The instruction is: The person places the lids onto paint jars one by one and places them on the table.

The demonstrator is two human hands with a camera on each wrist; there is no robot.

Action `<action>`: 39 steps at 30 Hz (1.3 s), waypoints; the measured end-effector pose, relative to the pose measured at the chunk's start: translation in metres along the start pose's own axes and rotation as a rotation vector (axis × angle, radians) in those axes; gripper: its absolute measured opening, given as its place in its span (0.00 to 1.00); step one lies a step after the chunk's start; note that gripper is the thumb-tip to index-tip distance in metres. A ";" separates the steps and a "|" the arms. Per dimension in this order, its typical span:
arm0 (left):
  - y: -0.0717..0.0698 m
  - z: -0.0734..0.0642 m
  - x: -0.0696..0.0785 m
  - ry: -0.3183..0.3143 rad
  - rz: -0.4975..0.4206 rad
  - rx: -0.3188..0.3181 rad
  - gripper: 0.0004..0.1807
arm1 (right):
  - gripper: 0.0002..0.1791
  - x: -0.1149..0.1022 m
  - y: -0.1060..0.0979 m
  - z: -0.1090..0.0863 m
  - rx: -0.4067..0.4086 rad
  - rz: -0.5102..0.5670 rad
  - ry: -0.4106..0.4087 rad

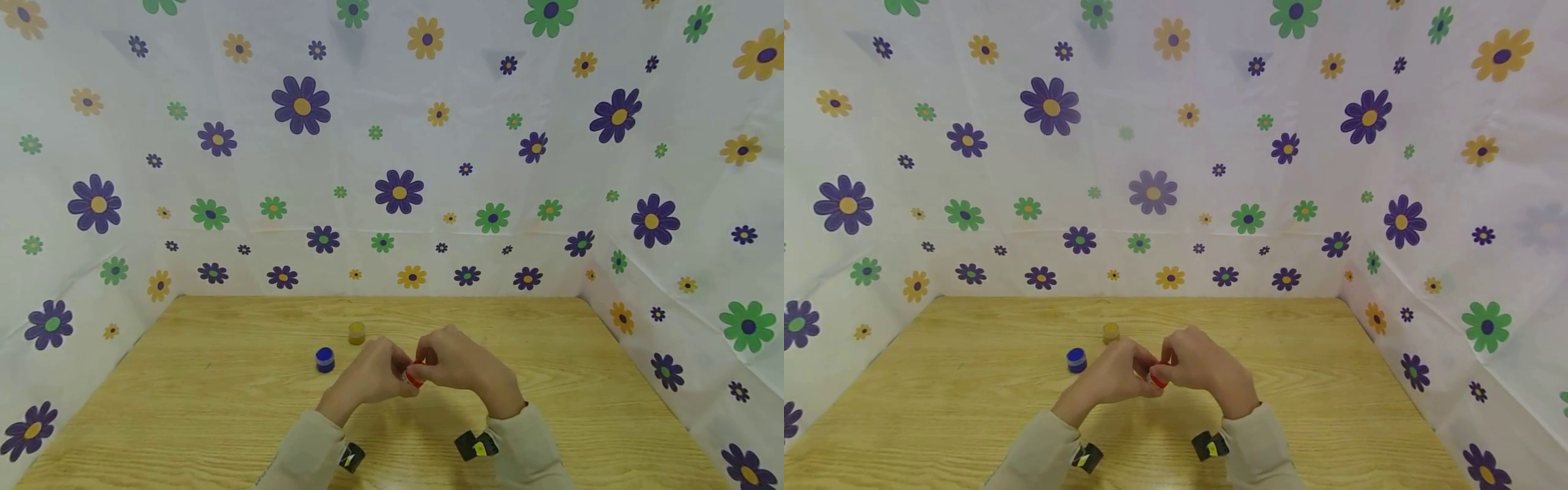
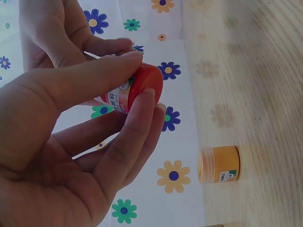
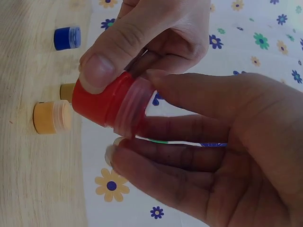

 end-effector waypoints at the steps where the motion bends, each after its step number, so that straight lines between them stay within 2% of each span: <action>1: 0.000 0.000 0.000 0.004 -0.001 0.000 0.07 | 0.09 0.001 0.000 0.000 0.002 -0.002 0.008; 5: -0.001 -0.001 0.002 0.008 0.021 0.011 0.08 | 0.13 0.004 -0.002 -0.001 0.014 -0.026 0.033; 11: -0.004 -0.002 -0.001 -0.012 0.023 0.016 0.10 | 0.08 -0.002 -0.009 -0.005 0.009 0.027 -0.051; 14: -0.004 -0.002 -0.001 -0.009 0.020 0.016 0.10 | 0.08 -0.005 -0.007 -0.005 -0.019 0.073 -0.093; 18: -0.004 -0.002 0.000 -0.007 0.018 0.017 0.08 | 0.09 -0.008 -0.003 -0.004 -0.032 0.070 -0.126; 30: -0.002 -0.002 0.002 -0.008 0.015 0.011 0.07 | 0.03 -0.002 -0.002 -0.002 -0.006 0.037 -0.012; 39: 0.000 -0.002 0.002 -0.013 0.013 -0.004 0.08 | 0.08 0.001 -0.001 -0.001 -0.010 0.023 0.021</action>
Point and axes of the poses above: each hand's wrist, its own z-axis towards the middle knuckle, its own y-axis out of the palm, x = y × z, the point moved 8 cm from there along z, towards the middle knuckle, and after that the axes turned 2 degrees about -x, right-handed, at the moved point
